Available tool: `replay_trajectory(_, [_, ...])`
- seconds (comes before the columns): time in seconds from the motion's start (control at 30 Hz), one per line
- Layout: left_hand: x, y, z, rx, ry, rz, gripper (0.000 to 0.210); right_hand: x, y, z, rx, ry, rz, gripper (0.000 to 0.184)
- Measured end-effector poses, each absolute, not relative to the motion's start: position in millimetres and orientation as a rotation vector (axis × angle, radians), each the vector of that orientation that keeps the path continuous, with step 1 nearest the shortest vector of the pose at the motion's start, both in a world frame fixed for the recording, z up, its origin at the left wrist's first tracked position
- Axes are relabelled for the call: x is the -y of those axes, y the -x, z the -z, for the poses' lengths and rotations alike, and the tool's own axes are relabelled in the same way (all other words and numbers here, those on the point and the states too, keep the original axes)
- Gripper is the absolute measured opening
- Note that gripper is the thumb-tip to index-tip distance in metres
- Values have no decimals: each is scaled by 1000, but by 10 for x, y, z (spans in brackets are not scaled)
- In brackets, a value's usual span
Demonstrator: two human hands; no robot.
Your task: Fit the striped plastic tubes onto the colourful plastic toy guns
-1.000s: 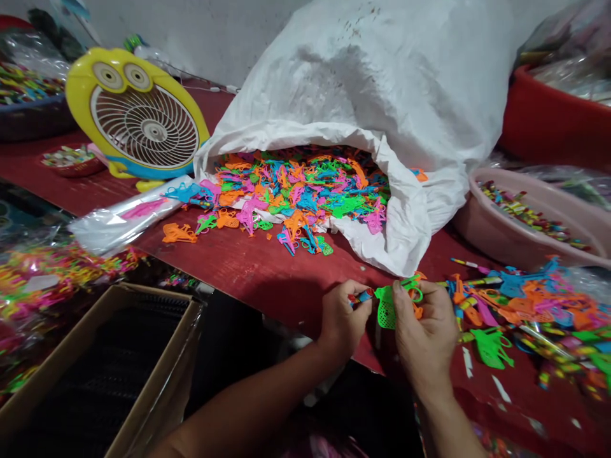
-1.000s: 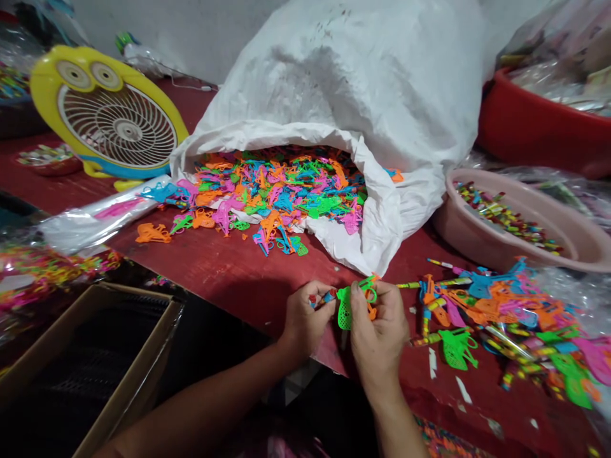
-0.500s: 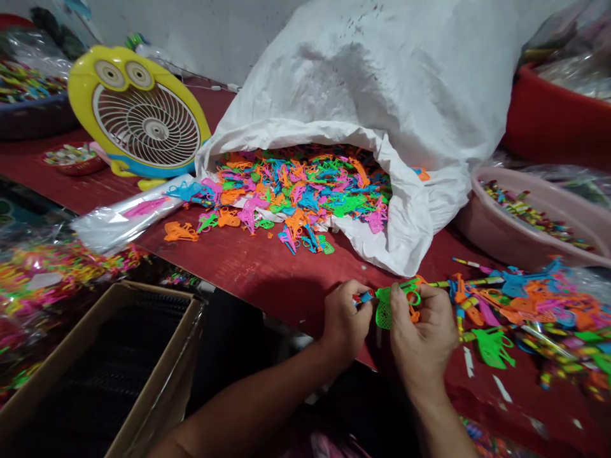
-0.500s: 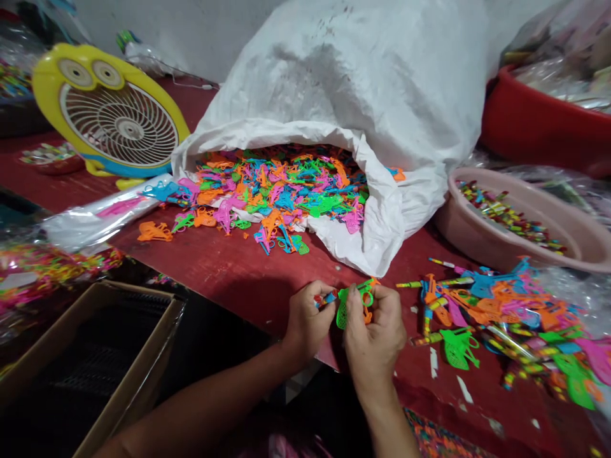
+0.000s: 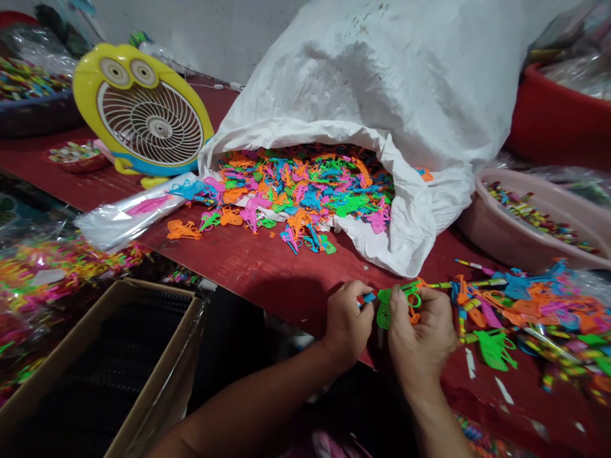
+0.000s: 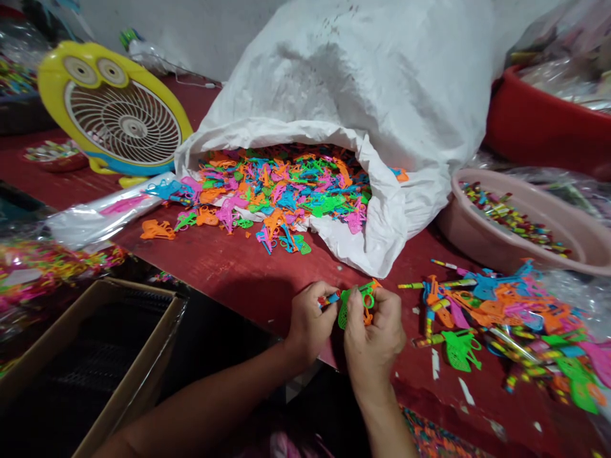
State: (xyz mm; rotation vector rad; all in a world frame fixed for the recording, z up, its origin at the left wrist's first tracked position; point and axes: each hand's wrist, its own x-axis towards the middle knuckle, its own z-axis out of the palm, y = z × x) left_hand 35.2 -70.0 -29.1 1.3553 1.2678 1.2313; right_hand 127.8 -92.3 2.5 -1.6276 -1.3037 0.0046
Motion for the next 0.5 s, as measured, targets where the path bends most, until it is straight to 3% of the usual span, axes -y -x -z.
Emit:
replay_trajectory(0.13, [722,-339,297,-1301,-1460,-1219,13,887,-1269,-92,1366,1681,23,21])
replay_trajectory(0.27, [740,-334,289,-1307,-1519,-1201,13,816,-1287,-117,1271,1627,-209,21])
replay_trajectory(0.5, [733,-337,276,-1291,-1523,-1188,12,761,-1345,11,1261,1603,-325,26])
